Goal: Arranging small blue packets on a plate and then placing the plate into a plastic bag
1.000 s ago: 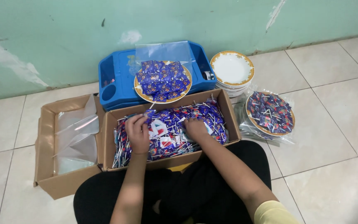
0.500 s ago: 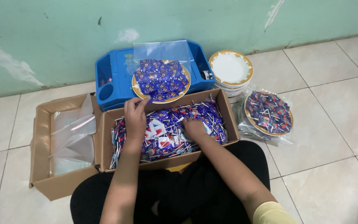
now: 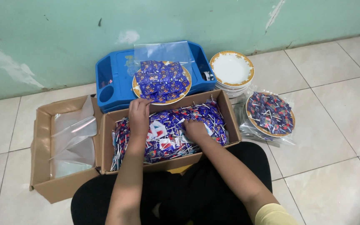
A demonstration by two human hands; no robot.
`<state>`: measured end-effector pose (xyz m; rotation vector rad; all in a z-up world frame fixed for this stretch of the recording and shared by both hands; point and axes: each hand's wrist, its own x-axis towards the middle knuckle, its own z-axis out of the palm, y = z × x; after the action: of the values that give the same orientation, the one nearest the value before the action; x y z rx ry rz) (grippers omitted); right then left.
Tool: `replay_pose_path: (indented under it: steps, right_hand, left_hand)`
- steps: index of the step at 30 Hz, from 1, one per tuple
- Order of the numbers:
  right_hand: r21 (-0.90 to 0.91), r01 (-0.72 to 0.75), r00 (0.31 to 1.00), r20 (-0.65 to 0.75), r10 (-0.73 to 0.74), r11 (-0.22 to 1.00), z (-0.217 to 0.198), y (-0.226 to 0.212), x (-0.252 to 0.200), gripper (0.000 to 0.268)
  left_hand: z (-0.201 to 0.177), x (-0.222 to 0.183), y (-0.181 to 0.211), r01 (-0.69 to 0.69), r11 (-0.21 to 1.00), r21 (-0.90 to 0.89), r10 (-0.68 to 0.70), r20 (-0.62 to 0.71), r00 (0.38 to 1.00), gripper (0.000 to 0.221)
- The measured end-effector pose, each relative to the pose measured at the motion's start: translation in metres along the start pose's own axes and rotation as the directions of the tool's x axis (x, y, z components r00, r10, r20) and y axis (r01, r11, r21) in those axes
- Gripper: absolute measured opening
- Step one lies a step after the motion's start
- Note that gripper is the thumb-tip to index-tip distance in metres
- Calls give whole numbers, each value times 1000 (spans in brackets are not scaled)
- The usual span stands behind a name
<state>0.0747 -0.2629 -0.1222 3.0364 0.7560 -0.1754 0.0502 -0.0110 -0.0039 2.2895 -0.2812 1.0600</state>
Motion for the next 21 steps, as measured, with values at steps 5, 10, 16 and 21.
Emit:
replay_pose_path:
  steps: [5, 10, 16, 21]
  right_hand:
    - [12, -2, 1000, -2, 2, 1000, 6, 2, 3, 49]
    - [3, 15, 998, -53, -15, 1000, 6, 1, 2, 38]
    - [-100, 38, 957, -283, -66, 994, 9, 12, 0, 26]
    - [597, 96, 908, -380, 176, 796, -108, 28, -42, 12]
  left_hand:
    - [9, 0, -8, -81, 988, 133, 79, 20, 997, 20]
    - [3, -4, 1, -87, 959, 271, 71, 70, 995, 29]
    - [16, -13, -7, -78, 937, 341, 41, 114, 993, 50]
    - [20, -10, -11, -60, 943, 327, 0, 181, 984, 41]
